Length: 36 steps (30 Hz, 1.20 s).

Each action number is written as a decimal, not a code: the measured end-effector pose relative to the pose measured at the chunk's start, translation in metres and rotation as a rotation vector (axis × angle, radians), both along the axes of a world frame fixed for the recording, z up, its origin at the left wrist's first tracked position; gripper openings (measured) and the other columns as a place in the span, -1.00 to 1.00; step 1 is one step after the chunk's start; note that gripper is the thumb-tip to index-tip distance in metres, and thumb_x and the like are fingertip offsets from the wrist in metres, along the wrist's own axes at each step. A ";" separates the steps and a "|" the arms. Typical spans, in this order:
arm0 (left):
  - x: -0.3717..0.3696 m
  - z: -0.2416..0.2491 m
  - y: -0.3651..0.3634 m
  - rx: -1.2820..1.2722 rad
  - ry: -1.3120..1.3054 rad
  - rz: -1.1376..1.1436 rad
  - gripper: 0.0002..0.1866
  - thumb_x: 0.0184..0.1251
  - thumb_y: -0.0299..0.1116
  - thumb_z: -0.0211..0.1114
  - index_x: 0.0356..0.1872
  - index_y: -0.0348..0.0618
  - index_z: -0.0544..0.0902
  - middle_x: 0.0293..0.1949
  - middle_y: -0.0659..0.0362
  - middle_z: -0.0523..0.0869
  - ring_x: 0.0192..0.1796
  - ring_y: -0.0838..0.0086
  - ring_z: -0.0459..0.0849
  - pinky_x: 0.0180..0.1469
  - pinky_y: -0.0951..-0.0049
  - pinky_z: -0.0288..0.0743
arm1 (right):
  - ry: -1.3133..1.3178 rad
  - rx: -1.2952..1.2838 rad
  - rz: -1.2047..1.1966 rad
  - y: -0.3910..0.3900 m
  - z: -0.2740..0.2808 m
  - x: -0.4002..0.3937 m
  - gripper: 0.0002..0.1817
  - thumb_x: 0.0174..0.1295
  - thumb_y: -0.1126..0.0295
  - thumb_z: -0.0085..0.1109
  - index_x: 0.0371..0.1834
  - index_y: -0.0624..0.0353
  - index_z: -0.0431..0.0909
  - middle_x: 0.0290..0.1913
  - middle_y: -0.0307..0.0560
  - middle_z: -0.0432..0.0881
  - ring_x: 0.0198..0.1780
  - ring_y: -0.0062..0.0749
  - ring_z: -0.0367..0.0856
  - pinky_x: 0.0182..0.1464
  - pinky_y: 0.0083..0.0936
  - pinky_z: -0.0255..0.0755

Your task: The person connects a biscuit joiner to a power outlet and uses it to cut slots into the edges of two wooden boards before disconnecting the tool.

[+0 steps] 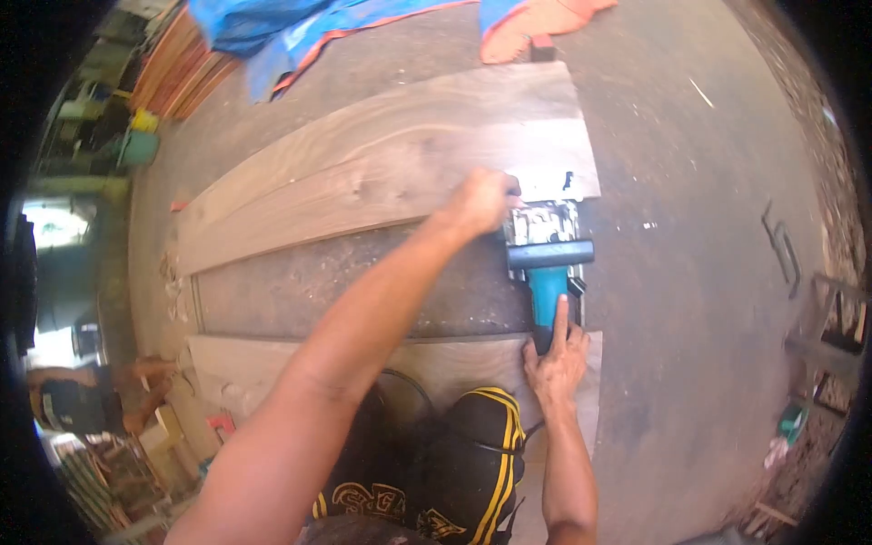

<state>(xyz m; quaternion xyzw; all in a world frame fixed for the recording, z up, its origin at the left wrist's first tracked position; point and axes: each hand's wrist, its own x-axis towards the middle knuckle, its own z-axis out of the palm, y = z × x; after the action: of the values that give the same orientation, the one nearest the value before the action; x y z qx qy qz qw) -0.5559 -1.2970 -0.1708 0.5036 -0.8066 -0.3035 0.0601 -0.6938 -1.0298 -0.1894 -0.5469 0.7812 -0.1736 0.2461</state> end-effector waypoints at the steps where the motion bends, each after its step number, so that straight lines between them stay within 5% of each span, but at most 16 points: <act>1: 0.000 0.003 0.001 -0.016 -0.003 0.026 -0.72 0.28 -0.18 0.48 -0.17 -0.17 0.82 -0.23 -0.19 0.79 -0.07 -0.05 0.79 0.10 0.08 0.65 | -0.003 -0.016 0.026 -0.004 0.004 -0.001 0.11 0.04 0.31 0.48 0.71 -0.06 0.06 0.11 0.31 0.56 0.10 0.23 0.52 0.13 0.05 0.50; 4: 0.000 0.008 0.019 0.085 0.012 0.171 -0.69 0.39 -0.21 0.40 -0.05 -0.24 0.80 -0.18 -0.18 0.80 -0.02 -0.10 0.77 0.12 0.07 0.63 | -0.070 0.059 -0.046 -0.001 0.010 -0.003 0.18 0.01 0.33 0.48 0.73 0.01 -0.05 0.07 0.27 0.59 0.09 0.23 0.53 0.13 0.08 0.50; 7: 0.010 -0.015 0.048 -0.161 0.089 0.175 -0.61 0.42 -0.21 0.35 0.15 -0.19 0.72 0.10 -0.19 0.73 0.20 -0.09 0.69 0.28 0.06 0.53 | -0.017 0.077 0.006 -0.002 0.003 -0.008 0.24 -0.02 0.31 0.50 0.73 0.05 -0.13 0.02 0.28 0.61 0.09 0.25 0.54 0.18 0.07 0.48; 9: 0.039 0.002 0.086 -0.235 0.331 0.274 -0.56 0.43 -0.18 0.35 0.22 -0.19 0.68 0.24 -0.16 0.67 0.30 -0.07 0.63 0.37 0.08 0.48 | -0.009 0.095 0.008 0.000 0.002 -0.011 0.25 -0.02 0.31 0.50 0.74 0.04 -0.13 0.02 0.29 0.61 0.10 0.25 0.53 0.19 0.07 0.48; 11: 0.082 0.038 0.135 -0.204 0.306 0.362 -0.56 0.42 -0.24 0.37 0.24 -0.22 0.67 0.31 -0.13 0.64 0.37 -0.01 0.60 0.42 0.14 0.46 | -0.028 0.100 0.006 0.001 0.002 -0.011 0.25 -0.03 0.30 0.49 0.74 -0.01 -0.14 0.02 0.30 0.61 0.10 0.26 0.53 0.21 0.07 0.47; 20: 0.361 0.115 0.334 0.017 -0.020 0.538 -0.72 0.37 -0.35 0.38 0.02 -0.25 0.77 0.11 -0.10 0.77 0.17 -0.03 0.72 0.28 0.12 0.56 | 0.010 0.133 0.046 0.003 0.015 -0.001 0.25 -0.05 0.26 0.52 0.72 -0.05 -0.11 0.11 0.36 0.65 0.18 0.30 0.56 0.27 0.05 0.47; 24: 0.431 0.081 0.361 -0.044 0.006 0.376 -0.74 0.33 -0.32 0.42 -0.03 -0.21 0.80 0.06 -0.04 0.80 0.17 0.02 0.72 0.25 0.13 0.56 | 0.037 0.202 -0.009 -0.003 0.035 0.029 0.26 -0.10 0.26 0.53 0.71 -0.02 -0.09 0.22 0.42 0.61 0.17 0.31 0.63 0.26 0.03 0.51; 29: 0.450 0.079 0.335 -0.053 0.200 0.396 -0.74 0.30 -0.36 0.43 -0.03 -0.23 0.80 0.06 -0.03 0.80 0.18 0.04 0.71 0.27 0.13 0.55 | -0.016 0.055 -0.047 0.000 0.023 0.059 0.21 -0.07 0.35 0.48 0.70 0.11 -0.04 0.24 0.39 0.61 0.25 0.22 0.64 0.30 -0.15 0.52; 36: 0.472 0.079 0.313 0.002 0.278 0.354 -0.74 0.27 -0.39 0.45 -0.04 -0.24 0.79 0.05 0.01 0.81 0.17 0.04 0.71 0.26 0.13 0.56 | 0.008 0.123 -0.098 -0.001 0.065 0.123 0.15 -0.06 0.38 0.45 0.68 0.16 0.02 0.29 0.39 0.58 0.27 0.19 0.62 0.31 -0.15 0.51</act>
<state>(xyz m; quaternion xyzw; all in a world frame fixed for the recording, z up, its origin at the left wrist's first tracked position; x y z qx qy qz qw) -0.0836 -0.9840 -0.0919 0.5906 -0.6893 -0.3557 0.2225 -0.5712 -1.0303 -0.1245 -0.4925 0.8173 -0.1349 0.2671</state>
